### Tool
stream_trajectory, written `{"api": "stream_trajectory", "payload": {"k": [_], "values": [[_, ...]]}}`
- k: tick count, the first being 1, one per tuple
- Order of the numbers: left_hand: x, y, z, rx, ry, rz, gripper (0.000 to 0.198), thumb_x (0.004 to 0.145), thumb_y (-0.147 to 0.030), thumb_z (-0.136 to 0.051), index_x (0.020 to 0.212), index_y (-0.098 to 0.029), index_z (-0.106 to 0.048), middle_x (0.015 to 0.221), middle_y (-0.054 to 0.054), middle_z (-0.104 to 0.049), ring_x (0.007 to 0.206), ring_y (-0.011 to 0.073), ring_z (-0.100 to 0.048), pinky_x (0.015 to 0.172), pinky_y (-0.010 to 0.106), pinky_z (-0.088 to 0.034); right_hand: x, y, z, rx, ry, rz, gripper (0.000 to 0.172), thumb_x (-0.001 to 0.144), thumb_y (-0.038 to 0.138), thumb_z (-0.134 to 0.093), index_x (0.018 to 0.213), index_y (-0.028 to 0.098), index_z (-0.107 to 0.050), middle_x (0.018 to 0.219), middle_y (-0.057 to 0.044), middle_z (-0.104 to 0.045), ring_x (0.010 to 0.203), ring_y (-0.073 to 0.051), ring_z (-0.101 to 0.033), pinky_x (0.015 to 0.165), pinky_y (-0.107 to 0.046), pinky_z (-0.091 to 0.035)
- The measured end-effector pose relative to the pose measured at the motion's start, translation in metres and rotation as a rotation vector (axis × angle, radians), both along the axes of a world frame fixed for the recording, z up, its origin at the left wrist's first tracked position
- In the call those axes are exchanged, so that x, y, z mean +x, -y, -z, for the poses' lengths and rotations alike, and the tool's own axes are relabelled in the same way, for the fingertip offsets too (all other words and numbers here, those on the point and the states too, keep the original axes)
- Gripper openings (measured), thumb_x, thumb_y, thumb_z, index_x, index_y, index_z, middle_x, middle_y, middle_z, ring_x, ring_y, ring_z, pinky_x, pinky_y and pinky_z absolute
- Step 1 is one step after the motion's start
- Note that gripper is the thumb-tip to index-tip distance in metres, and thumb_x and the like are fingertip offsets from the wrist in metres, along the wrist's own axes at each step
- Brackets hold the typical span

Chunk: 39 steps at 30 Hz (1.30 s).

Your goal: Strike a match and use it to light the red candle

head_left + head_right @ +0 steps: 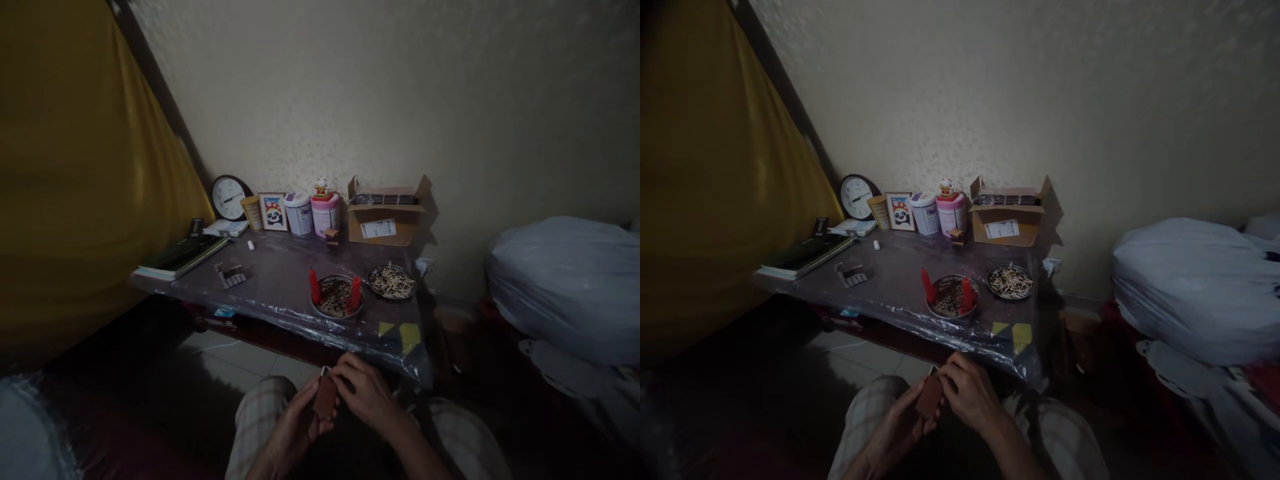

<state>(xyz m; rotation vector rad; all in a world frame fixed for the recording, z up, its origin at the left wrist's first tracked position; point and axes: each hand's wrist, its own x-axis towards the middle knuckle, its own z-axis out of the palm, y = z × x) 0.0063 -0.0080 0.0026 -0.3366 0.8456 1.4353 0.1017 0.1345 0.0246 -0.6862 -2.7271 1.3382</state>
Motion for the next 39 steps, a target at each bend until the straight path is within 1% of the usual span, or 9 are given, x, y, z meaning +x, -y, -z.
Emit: {"api": "stream_trajectory", "payload": {"k": [6,11,15,19,22,26,30,35,39], "values": [[-0.001,0.003,0.004,0.008,-0.049,0.046,0.03,0.086,-0.031,-0.056,0.11,-0.015,-0.059,0.086,0.008,-0.067,0.071,0.0131,-0.063,0.06,0.022,-0.044,0.001,0.0,0.003,0.007,0.041,-0.048,0.014,0.087,0.014,-0.05,0.086,0.022,-0.061,0.092,0.001,-0.059,0.083,-0.011,-0.058,0.075,-0.021,-0.043],[0.002,0.004,0.009,0.017,-0.059,0.052,0.032,0.085,-0.033,-0.056,0.112,-0.015,-0.057,0.082,0.007,-0.067,0.066,0.0128,-0.062,0.056,0.022,-0.044,0.001,-0.001,-0.001,0.018,0.056,-0.058,0.013,0.087,0.014,-0.049,0.081,0.021,-0.058,0.089,0.001,-0.058,0.081,-0.011,-0.057,0.072,-0.021,-0.042],[0.002,0.002,0.001,0.026,-0.076,0.046,0.033,0.087,-0.031,-0.053,0.116,-0.015,-0.053,0.084,0.006,-0.066,0.067,0.0126,-0.062,0.056,0.022,-0.043,0.002,0.0,-0.001,0.04,0.021,-0.074,0.012,0.086,0.014,-0.049,0.082,0.021,-0.058,0.089,0.0,-0.058,0.081,-0.012,-0.057,0.072,-0.022,-0.042],[-0.002,-0.001,-0.009,-0.017,-0.082,0.053,0.046,0.089,-0.028,-0.049,0.132,-0.012,-0.038,0.087,0.009,-0.067,0.068,0.014,-0.063,0.059,0.024,-0.045,0.002,-0.005,0.002,0.047,0.023,-0.017,0.014,0.079,0.009,-0.048,0.079,0.02,-0.057,0.083,-0.001,-0.06,0.077,-0.014,-0.058,0.07,-0.024,-0.043],[-0.006,-0.002,-0.012,0.001,-0.079,0.025,0.055,0.09,-0.026,-0.047,0.139,-0.013,-0.027,0.088,0.012,-0.068,0.07,0.0166,-0.065,0.059,0.025,-0.046,0.003,-0.011,0.004,-0.055,-0.009,0.111,0.013,0.08,0.011,-0.048,0.079,0.019,-0.057,0.078,0.0,-0.062,0.073,-0.014,-0.059,0.069,-0.025,-0.044],[-0.009,-0.001,-0.019,0.081,-0.047,-0.012,0.063,0.09,-0.027,-0.045,0.145,-0.016,-0.016,0.089,0.013,-0.068,0.074,0.0186,-0.066,0.062,0.026,-0.047,0.002,-0.017,0.007,-0.25,-0.154,0.243,0.011,0.085,0.022,-0.049,0.084,0.018,-0.059,0.08,-0.001,-0.063,0.075,-0.014,-0.06,0.072,-0.025,-0.046],[-0.011,-0.002,-0.027,0.11,0.044,-0.082,0.063,0.091,-0.026,-0.044,0.147,-0.02,-0.014,0.091,0.013,-0.069,0.074,0.0175,-0.066,0.065,0.027,-0.049,0.002,-0.017,0.009,-0.369,-0.194,0.283,0.014,0.085,0.025,-0.052,0.085,0.018,-0.064,0.081,-0.001,-0.064,0.069,-0.012,-0.06,0.069,-0.025,-0.048],[-0.009,-0.007,-0.028,0.077,0.175,-0.127,0.063,0.092,-0.024,-0.039,0.148,-0.02,-0.011,0.087,0.013,-0.071,0.069,0.0164,-0.068,0.062,0.027,-0.052,0.002,-0.015,0.007,-0.455,-0.225,0.304,0.016,0.082,0.025,-0.059,0.095,0.019,-0.066,0.092,-0.004,-0.066,0.086,-0.016,-0.062,0.078,-0.028,-0.049],[-0.008,-0.009,-0.029,0.099,0.15,-0.129,0.063,0.092,-0.022,-0.04,0.148,-0.021,-0.009,0.088,0.013,-0.071,0.07,0.0166,-0.069,0.063,0.027,-0.052,0.001,-0.017,0.005,-0.448,-0.26,0.327,0.016,0.085,0.029,-0.056,0.091,0.019,-0.067,0.084,-0.003,-0.064,0.076,-0.014,-0.061,0.073,-0.027,-0.049]]}}
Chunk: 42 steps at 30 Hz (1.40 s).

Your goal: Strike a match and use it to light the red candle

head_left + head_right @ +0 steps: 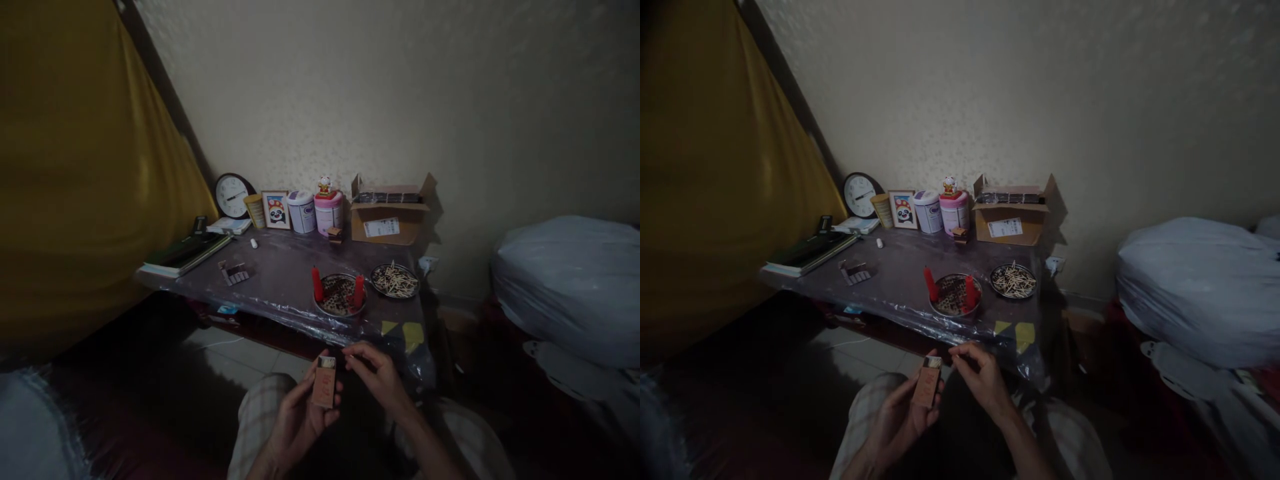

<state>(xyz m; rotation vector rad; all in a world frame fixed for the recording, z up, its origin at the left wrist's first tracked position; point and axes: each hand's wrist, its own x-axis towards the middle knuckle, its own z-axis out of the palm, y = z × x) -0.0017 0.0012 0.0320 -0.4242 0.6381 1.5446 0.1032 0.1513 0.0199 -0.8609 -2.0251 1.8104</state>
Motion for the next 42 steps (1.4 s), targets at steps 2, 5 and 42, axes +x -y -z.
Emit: {"api": "stream_trajectory", "payload": {"k": [2,5,42], "values": [[0.0,0.0,-0.001,0.006,-0.016,0.004,0.064,0.092,-0.022,-0.04,0.148,-0.023,-0.008,0.089,0.013,-0.071,0.071,0.0165,-0.069,0.064,0.027,-0.052,0.0,-0.001,-0.001,0.024,-0.025,0.007,0.016,0.085,0.03,-0.057,0.088,0.019,-0.068,0.083,-0.003,-0.062,0.075,-0.014,-0.06,0.07,-0.026,-0.049],[0.001,0.0,-0.003,0.0,-0.015,0.006,0.065,0.092,-0.022,-0.04,0.148,-0.022,-0.005,0.09,0.013,-0.07,0.073,0.0167,-0.069,0.066,0.028,-0.052,0.0,-0.002,-0.003,0.02,-0.06,0.03,0.015,0.082,0.03,-0.059,0.082,0.018,-0.069,0.085,-0.004,-0.062,0.079,-0.015,-0.06,0.068,-0.026,-0.05],[-0.003,-0.004,-0.005,0.041,-0.118,-0.04,0.042,0.09,-0.02,-0.045,0.132,-0.025,-0.039,0.106,0.008,-0.067,0.088,0.0192,-0.066,0.077,0.034,-0.049,0.004,0.012,-0.015,0.142,-0.084,-0.115,0.035,0.083,0.026,-0.062,0.116,0.025,-0.053,0.124,-0.006,-0.054,0.117,-0.019,-0.051,0.1,-0.033,-0.042]]}}
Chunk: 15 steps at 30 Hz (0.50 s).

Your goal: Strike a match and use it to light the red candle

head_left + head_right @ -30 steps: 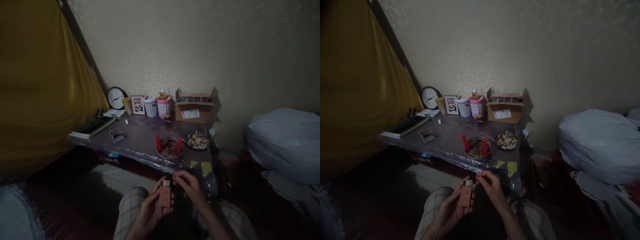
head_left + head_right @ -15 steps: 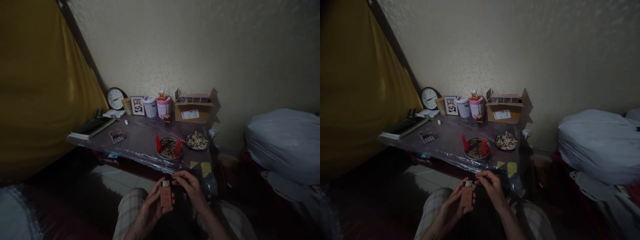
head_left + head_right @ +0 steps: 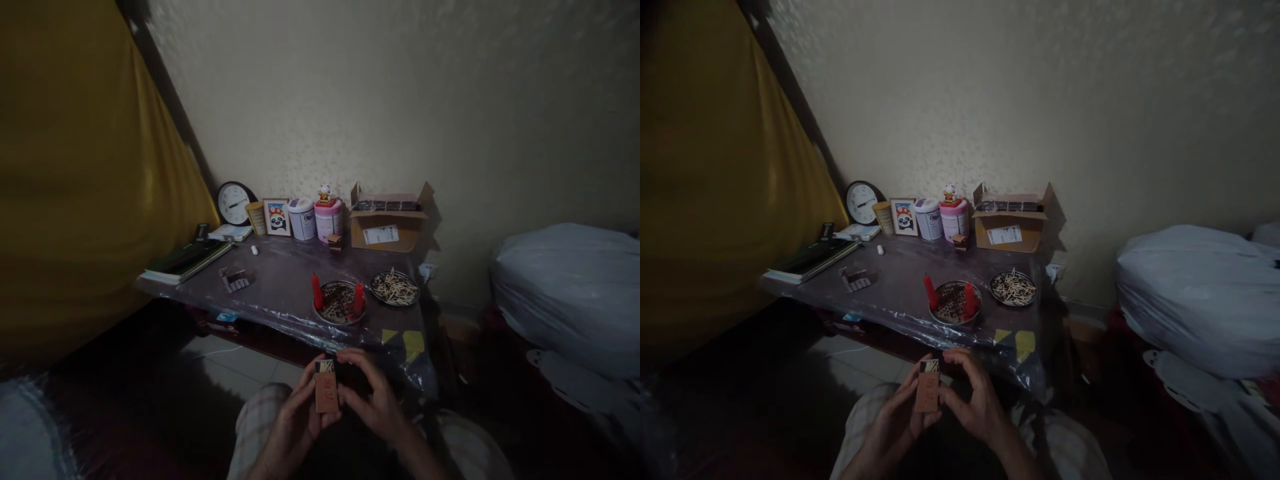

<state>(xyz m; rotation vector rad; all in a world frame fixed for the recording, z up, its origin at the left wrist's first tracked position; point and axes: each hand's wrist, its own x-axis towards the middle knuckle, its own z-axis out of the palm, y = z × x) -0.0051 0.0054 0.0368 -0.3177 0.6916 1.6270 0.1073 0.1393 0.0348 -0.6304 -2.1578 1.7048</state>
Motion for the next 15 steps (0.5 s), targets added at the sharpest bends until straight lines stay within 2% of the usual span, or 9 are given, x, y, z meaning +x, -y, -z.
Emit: {"api": "stream_trajectory", "payload": {"k": [3,6,8,12,15], "values": [[-0.0016,0.0003,-0.0002,0.022,0.011,-0.039,0.037,0.091,-0.02,-0.045,0.128,-0.025,-0.048,0.107,0.006,-0.069,0.088,0.0169,-0.066,0.073,0.03,-0.049,0.0017,0.0038,-0.001,0.141,0.031,-0.109,0.053,0.08,0.03,-0.067,0.128,0.028,-0.044,0.134,-0.005,-0.047,0.126,-0.02,-0.043,0.107,-0.035,-0.036],[-0.0028,0.0001,-0.0002,0.038,0.015,-0.08,0.033,0.09,-0.018,-0.047,0.121,-0.022,-0.058,0.113,0.004,-0.069,0.098,0.015,-0.064,0.082,0.026,-0.048,0.0024,0.0056,-0.0034,0.231,0.042,-0.19,0.066,0.077,0.034,-0.07,0.134,0.03,-0.037,0.139,-0.005,-0.043,0.13,-0.021,-0.038,0.109,-0.037,-0.034],[-0.0034,-0.0006,-0.0007,0.061,0.033,-0.1,0.032,0.089,-0.016,-0.046,0.117,-0.022,-0.062,0.116,0.003,-0.068,0.104,0.0141,-0.062,0.089,0.024,-0.046,0.0027,0.0059,-0.0047,0.261,0.05,-0.21,0.069,0.078,0.034,-0.07,0.136,0.03,-0.034,0.141,-0.006,-0.04,0.132,-0.022,-0.036,0.11,-0.038,-0.033],[-0.0039,-0.0024,-0.0019,0.109,0.076,-0.042,0.033,0.09,-0.02,-0.044,0.113,-0.029,-0.066,0.109,0.003,-0.071,0.094,0.0171,-0.065,0.072,0.025,-0.051,0.0029,0.0052,-0.005,0.269,0.058,-0.228,0.068,0.079,0.027,-0.068,0.137,0.03,-0.033,0.14,-0.005,-0.041,0.131,-0.021,-0.037,0.11,-0.037,-0.034],[-0.0039,-0.0022,-0.0011,0.118,0.069,-0.016,0.029,0.088,-0.024,-0.048,0.107,-0.029,-0.069,0.099,0.006,-0.073,0.094,0.0214,-0.065,0.07,0.028,-0.051,0.0028,0.005,-0.0043,0.269,0.056,-0.235,0.064,0.08,0.025,-0.066,0.135,0.031,-0.034,0.137,-0.004,-0.045,0.129,-0.02,-0.039,0.109,-0.036,-0.035]]}}
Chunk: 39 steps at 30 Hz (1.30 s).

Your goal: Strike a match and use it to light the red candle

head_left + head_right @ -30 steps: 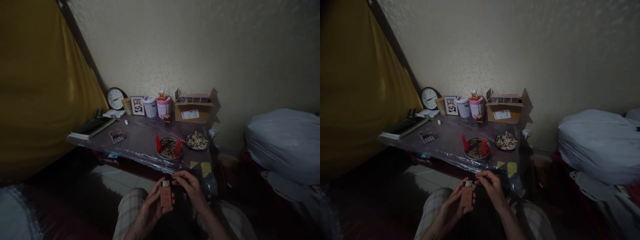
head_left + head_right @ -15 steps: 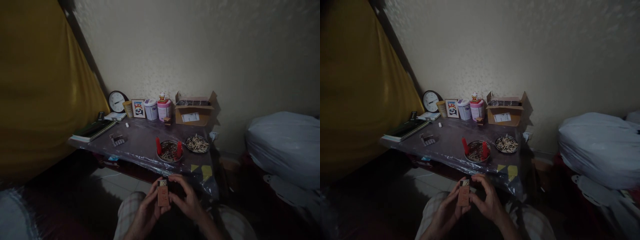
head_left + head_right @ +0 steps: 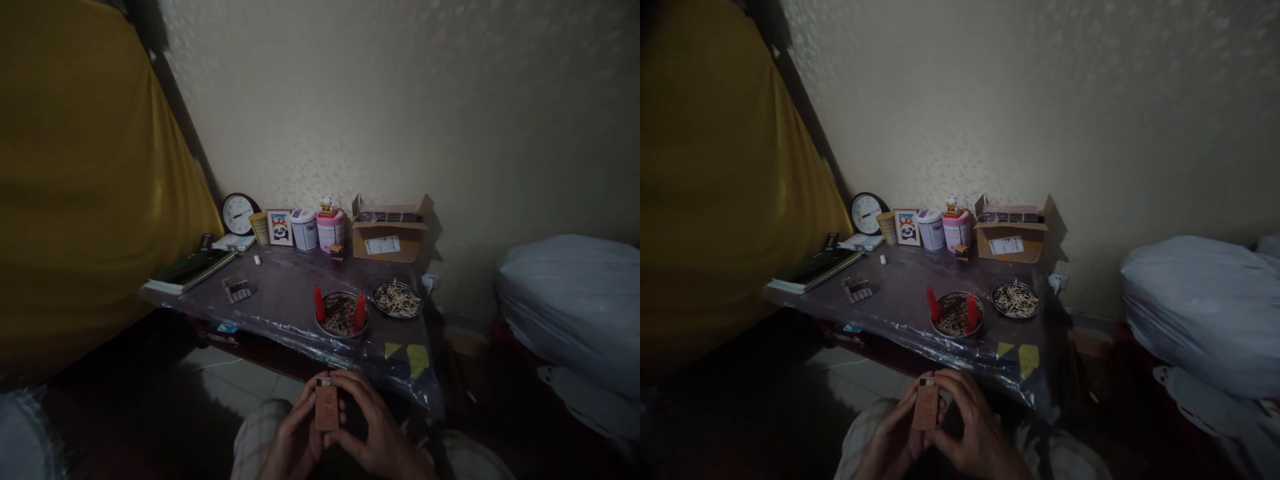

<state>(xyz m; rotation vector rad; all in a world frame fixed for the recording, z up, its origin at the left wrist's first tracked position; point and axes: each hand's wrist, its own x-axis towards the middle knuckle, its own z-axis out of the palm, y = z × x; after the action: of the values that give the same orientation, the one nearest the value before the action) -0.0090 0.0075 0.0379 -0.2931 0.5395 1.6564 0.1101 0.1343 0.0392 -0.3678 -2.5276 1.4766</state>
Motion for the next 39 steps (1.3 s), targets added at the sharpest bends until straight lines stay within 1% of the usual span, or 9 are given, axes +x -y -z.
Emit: {"api": "stream_trajectory", "payload": {"k": [6,10,14,17,20,23,29,34,39], "values": [[-0.001,-0.002,0.0,-0.019,-0.047,0.068,0.023,0.084,-0.034,-0.054,0.096,-0.026,-0.073,0.091,0.006,-0.073,0.094,0.0208,-0.064,0.07,0.025,-0.049,-0.001,0.005,-0.004,-0.027,0.032,0.084,0.048,0.084,0.029,-0.062,0.127,0.034,-0.042,0.127,-0.001,-0.053,0.12,-0.018,-0.049,0.101,-0.03,-0.043],[0.0,-0.005,0.005,-0.142,-0.247,0.062,0.02,0.075,-0.039,-0.066,0.09,-0.028,-0.074,0.095,0.003,-0.071,0.096,0.0201,-0.062,0.073,0.025,-0.049,-0.002,0.005,-0.002,-0.084,0.048,0.137,0.043,0.081,0.023,-0.064,0.12,0.033,-0.049,0.122,-0.001,-0.056,0.116,-0.017,-0.052,0.1,-0.029,-0.044],[0.0,-0.002,0.02,-0.316,-0.439,0.011,0.033,0.068,-0.045,-0.072,0.097,-0.028,-0.071,0.112,0.004,-0.065,0.101,0.0229,-0.059,0.075,0.031,-0.05,-0.001,0.001,0.012,-0.102,0.067,0.174,0.042,0.079,0.02,-0.064,0.118,0.03,-0.052,0.122,-0.003,-0.058,0.115,-0.019,-0.053,0.1,-0.031,-0.043],[-0.001,0.003,0.027,-0.324,-0.544,-0.001,0.047,0.065,-0.045,-0.074,0.107,-0.027,-0.066,0.119,0.007,-0.063,0.109,0.0264,-0.057,0.084,0.037,-0.048,-0.003,0.003,0.017,-0.14,0.083,0.212,0.036,0.081,0.026,-0.062,0.117,0.028,-0.054,0.122,-0.004,-0.059,0.114,-0.02,-0.055,0.099,-0.031,-0.044],[-0.005,0.009,0.022,-0.303,-0.752,0.042,0.046,0.067,-0.043,-0.073,0.109,-0.026,-0.065,0.112,0.006,-0.068,0.108,0.0255,-0.059,0.092,0.036,-0.043,-0.008,0.009,0.01,-0.171,0.064,0.205,0.032,0.082,0.029,-0.061,0.114,0.027,-0.057,0.117,-0.004,-0.061,0.11,-0.019,-0.057,0.096,-0.03,-0.045],[-0.013,0.013,0.008,-0.278,-0.881,0.123,0.038,0.07,-0.043,-0.071,0.104,-0.027,-0.068,0.109,0.003,-0.071,0.109,0.0242,-0.059,0.096,0.034,-0.041,-0.014,0.016,0.002,-0.217,0.034,0.205,0.032,0.08,0.029,-0.062,0.111,0.025,-0.059,0.112,-0.004,-0.064,0.106,-0.02,-0.06,0.093,-0.029,-0.047],[-0.021,0.014,-0.008,-0.18,-0.805,0.194,0.033,0.068,-0.043,-0.073,0.099,-0.032,-0.071,0.108,0.0,-0.073,0.107,0.0227,-0.062,0.097,0.034,-0.041,-0.012,0.022,0.004,-0.354,0.004,0.306,0.034,0.077,0.031,-0.062,0.11,0.026,-0.061,0.11,-0.003,-0.067,0.104,-0.02,-0.063,0.09,-0.027,-0.048],[-0.027,0.007,-0.012,-0.262,-0.748,0.201,0.042,0.065,-0.046,-0.075,0.101,-0.025,-0.069,0.107,0.005,-0.073,0.108,0.0263,-0.06,0.099,0.038,-0.039,-0.007,0.017,0.002,-0.552,-0.039,0.492,0.043,0.073,0.045,-0.069,0.109,0.023,-0.063,0.113,-0.008,-0.067,0.108,-0.025,-0.062,0.095,-0.034,-0.048],[-0.032,-0.003,-0.014,-0.291,-0.626,0.042,0.035,0.063,-0.043,-0.076,0.091,-0.024,-0.069,0.096,0.005,-0.073,0.101,0.0252,-0.061,0.094,0.037,-0.04,-0.016,0.0,-0.015,-0.702,-0.072,0.589,0.033,0.077,0.046,-0.067,0.094,0.018,-0.068,0.1,-0.011,-0.071,0.096,-0.025,-0.067,0.088,-0.037,-0.052]]}}
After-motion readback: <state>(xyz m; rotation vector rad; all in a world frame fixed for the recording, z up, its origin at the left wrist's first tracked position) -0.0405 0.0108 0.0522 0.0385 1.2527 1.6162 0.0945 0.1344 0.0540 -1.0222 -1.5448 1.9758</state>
